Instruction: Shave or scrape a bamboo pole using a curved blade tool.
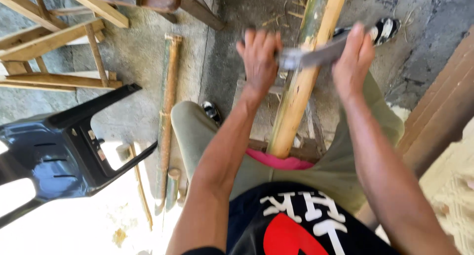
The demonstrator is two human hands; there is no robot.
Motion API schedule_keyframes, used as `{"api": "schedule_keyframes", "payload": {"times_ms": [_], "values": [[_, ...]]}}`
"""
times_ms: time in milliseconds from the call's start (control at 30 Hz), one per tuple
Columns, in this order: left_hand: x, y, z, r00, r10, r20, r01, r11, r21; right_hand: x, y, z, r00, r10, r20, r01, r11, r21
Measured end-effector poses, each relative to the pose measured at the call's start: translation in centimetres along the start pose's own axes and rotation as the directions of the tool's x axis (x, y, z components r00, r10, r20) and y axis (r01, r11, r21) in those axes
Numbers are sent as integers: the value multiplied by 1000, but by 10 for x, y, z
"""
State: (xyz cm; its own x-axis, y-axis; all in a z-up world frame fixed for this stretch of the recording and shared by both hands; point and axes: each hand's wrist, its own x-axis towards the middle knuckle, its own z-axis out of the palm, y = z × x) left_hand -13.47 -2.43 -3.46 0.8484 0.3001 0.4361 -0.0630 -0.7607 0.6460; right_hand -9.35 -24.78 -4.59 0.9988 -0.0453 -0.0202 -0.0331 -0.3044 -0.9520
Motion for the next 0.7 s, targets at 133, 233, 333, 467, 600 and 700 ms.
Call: {"api": "schedule_keyframes", "payload": {"times_ms": [133, 233, 333, 467, 600, 700], "values": [[28, 4, 4, 999, 23, 39, -24, 999, 46, 32, -33, 5, 995, 83, -46, -74, 981, 180], [26, 1, 5, 1000, 7, 9, -7, 999, 38, 30, -63, 13, 988, 152, -21, -148, 980, 134], [9, 7, -7, 999, -15, 49, 16, 999, -33, -1, -51, 7, 964, 263, -35, -258, 960, 105], [15, 14, -20, 992, -18, 126, 22, 999, -23, -1, -56, 5, 982, 183, -46, -175, 975, 138], [33, 3, -7, 999, 3, 32, -3, 1000, 10, 24, -60, 16, 986, 163, -16, -160, 980, 121], [10, 4, -6, 993, -45, 108, 44, 999, 13, 18, -46, 11, 974, 226, -33, -224, 973, 54]]}}
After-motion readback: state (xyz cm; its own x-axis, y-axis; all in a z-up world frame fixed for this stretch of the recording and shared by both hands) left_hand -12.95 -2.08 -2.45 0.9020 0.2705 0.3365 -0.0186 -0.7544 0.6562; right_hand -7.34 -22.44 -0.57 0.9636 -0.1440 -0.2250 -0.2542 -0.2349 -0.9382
